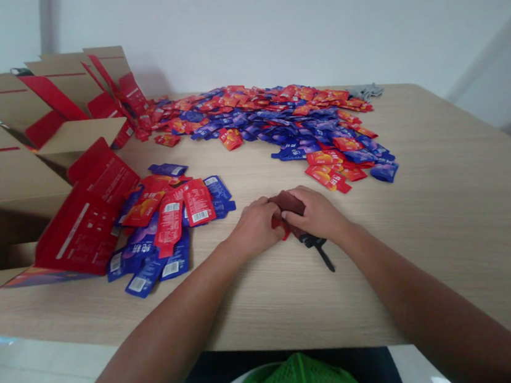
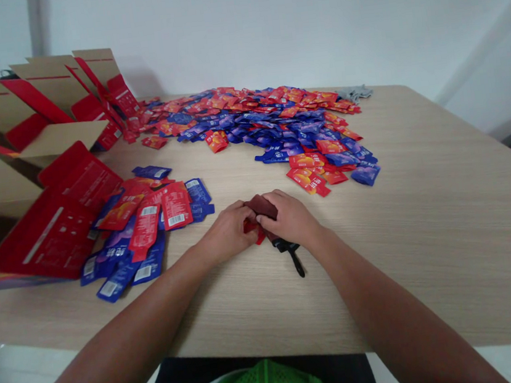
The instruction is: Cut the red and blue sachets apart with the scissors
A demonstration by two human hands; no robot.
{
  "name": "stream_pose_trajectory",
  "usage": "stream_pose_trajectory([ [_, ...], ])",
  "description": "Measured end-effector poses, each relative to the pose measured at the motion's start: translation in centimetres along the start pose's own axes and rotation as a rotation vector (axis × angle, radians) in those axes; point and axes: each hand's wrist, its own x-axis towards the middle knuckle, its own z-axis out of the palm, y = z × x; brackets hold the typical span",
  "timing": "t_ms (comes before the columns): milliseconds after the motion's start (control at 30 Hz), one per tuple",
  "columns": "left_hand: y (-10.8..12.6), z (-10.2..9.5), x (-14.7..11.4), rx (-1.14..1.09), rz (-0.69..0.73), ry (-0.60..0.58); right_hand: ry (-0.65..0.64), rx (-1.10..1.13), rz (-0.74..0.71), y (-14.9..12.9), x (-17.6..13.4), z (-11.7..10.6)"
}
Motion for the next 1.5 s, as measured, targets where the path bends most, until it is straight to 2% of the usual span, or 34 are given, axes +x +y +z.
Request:
stream_pose_trajectory([
  [133, 0.0, 0.0, 0.0, -0.012, 0.013, 0.01, 0.027, -0.017, 0.024, 0.3, 0.1, 0.2],
  [433, 0.0, -0.1, 0.1, -0.014, 0.031, -0.016, 0.151, -0.166, 0.227, 2.4, 0.5, -0.3],
  [633, 0.0, -0.1, 0.0, 0.001, 0.038, -0.003, 0.153, -0.113, 0.162, 2.0, 0.5, -0.3],
  [833, 0.1, 0.0, 0.0, -0.02, 0.004, -0.003, 0.026, 0.03, 0.016, 0.4, 0.2, -0.2],
  [933, 0.0, 0.0, 0.0, -0.002, -0.001, -0.005, 0.012, 0.035, 0.006, 0.0, 0.1, 0.0],
  [1233, -0.3, 0.2, 0.2, -0.023, 0.067, 0.009, 0.102, -0.156, 0.18, 1.5, 0.4, -0.1],
  [1500, -0.4, 0.4, 0.2, -0.018, 0.051, 0.003, 0.135, -0.258, 0.272, 2.0, 0.3, -0.7],
])
